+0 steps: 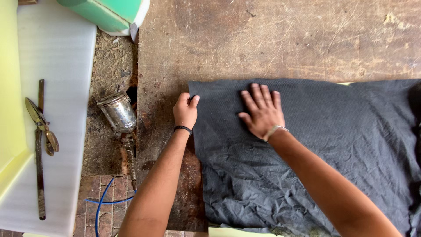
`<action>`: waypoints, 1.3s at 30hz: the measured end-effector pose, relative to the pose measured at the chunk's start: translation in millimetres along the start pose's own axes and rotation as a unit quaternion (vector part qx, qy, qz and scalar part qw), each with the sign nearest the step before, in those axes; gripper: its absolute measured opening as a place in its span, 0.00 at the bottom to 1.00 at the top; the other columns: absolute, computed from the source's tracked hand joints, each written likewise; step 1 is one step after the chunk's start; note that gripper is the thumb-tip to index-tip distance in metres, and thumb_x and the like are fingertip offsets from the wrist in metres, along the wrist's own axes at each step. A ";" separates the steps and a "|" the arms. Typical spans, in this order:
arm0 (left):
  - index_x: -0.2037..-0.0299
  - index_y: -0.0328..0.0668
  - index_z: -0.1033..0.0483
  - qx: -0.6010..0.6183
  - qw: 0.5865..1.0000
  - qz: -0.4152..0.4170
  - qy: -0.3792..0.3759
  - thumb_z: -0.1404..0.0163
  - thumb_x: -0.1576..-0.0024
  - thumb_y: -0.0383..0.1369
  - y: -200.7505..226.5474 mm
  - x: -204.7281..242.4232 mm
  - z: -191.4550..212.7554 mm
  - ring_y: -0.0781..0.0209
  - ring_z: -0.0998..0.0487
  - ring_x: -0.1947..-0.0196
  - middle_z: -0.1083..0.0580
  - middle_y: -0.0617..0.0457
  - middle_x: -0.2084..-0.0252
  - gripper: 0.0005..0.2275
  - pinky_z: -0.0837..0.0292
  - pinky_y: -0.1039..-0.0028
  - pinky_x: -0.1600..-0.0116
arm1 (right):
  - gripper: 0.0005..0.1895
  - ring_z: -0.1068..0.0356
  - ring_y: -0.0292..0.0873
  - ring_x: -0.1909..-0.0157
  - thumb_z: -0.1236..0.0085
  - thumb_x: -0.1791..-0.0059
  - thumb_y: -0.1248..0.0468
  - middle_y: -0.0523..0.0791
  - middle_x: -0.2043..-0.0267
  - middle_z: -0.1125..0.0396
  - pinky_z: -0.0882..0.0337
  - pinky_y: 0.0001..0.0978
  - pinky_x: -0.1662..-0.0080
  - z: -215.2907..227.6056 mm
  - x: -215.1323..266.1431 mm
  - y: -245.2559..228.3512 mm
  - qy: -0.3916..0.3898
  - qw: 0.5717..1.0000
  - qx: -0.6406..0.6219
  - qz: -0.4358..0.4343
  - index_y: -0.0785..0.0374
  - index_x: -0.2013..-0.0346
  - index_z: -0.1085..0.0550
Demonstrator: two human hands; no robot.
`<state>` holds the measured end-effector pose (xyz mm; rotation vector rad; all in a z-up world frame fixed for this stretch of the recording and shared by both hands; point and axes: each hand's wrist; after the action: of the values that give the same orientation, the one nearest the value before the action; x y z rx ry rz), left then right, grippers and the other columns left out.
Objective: The person smooths a dark sheet of fabric on a workbench, sprays adhesive onto a yellow foam sheet, and places the fabric over the foam. They then use shears to trim the fabric edges around the foam, leaving a covered piece.
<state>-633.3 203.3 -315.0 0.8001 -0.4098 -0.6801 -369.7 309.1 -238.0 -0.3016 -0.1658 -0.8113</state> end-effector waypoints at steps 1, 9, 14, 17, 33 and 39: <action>0.59 0.38 0.25 0.006 1.000 0.012 -0.010 0.39 0.42 0.40 -0.5 0.2 -1.7 0.54 0.21 0.68 0.22 0.47 0.68 0.13 0.25 0.64 0.61 | 0.39 0.73 0.52 0.20 0.72 0.46 0.35 0.47 0.19 0.70 0.72 0.59 0.28 -0.7 -9.3 -22.6 -0.025 0.999 0.008 0.031 0.44 0.24 0.56; 0.42 0.32 0.34 0.007 0.994 0.037 -0.105 0.39 0.43 0.44 20.8 135.0 55.3 0.50 0.22 0.59 0.24 0.43 0.56 0.27 0.25 0.63 0.56 | 0.39 0.72 0.53 0.20 0.70 0.46 0.35 0.45 0.19 0.69 0.71 0.62 0.28 17.3 -19.5 -54.3 -0.039 0.996 0.025 0.072 0.40 0.23 0.56; 0.38 0.36 0.37 0.016 0.979 0.145 -0.145 0.40 0.49 0.41 23.9 269.4 105.3 0.52 0.21 0.71 0.23 0.45 0.70 0.31 0.25 0.63 0.63 | 0.38 0.71 0.53 0.20 0.68 0.45 0.35 0.46 0.19 0.68 0.71 0.63 0.28 8.7 -19.3 -52.3 -0.005 0.997 0.007 0.082 0.42 0.23 0.54; 0.38 0.37 0.37 0.058 0.965 0.195 -0.164 0.39 0.48 0.39 24.9 313.6 117.6 0.58 0.20 0.69 0.21 0.48 0.70 0.30 0.23 0.67 0.61 | 0.37 0.70 0.53 0.19 0.67 0.44 0.37 0.49 0.18 0.67 0.71 0.64 0.27 -0.2 4.5 -45.2 0.018 0.998 -0.030 0.061 0.44 0.22 0.52; 0.48 0.43 0.32 -0.093 0.995 0.034 0.025 0.40 0.43 0.38 -10.8 378.0 108.6 0.43 0.18 0.63 0.21 0.43 0.63 0.19 0.24 0.58 0.62 | 0.41 0.74 0.48 0.19 0.75 0.47 0.31 0.45 0.18 0.71 0.74 0.57 0.27 -22.3 121.0 19.6 -0.023 0.998 -0.011 0.062 0.42 0.23 0.56; 0.47 0.45 0.33 -0.136 0.989 -0.028 0.051 0.42 0.40 0.41 -38.9 381.7 88.5 0.39 0.19 0.62 0.21 0.41 0.61 0.18 0.25 0.55 0.62 | 0.39 0.74 0.50 0.19 0.75 0.46 0.33 0.46 0.18 0.71 0.74 0.59 0.28 4.8 134.4 -6.3 -0.014 0.998 0.025 0.062 0.41 0.23 0.56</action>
<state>-425.9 -126.2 -256.4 0.5865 -0.1970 -0.7256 -283.2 214.2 -197.2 -0.2726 -0.1910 -0.6801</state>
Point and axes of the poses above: each hand's wrist, its own x-axis away from the middle knuckle, its own z-axis out of the back of the hand, y = z × x
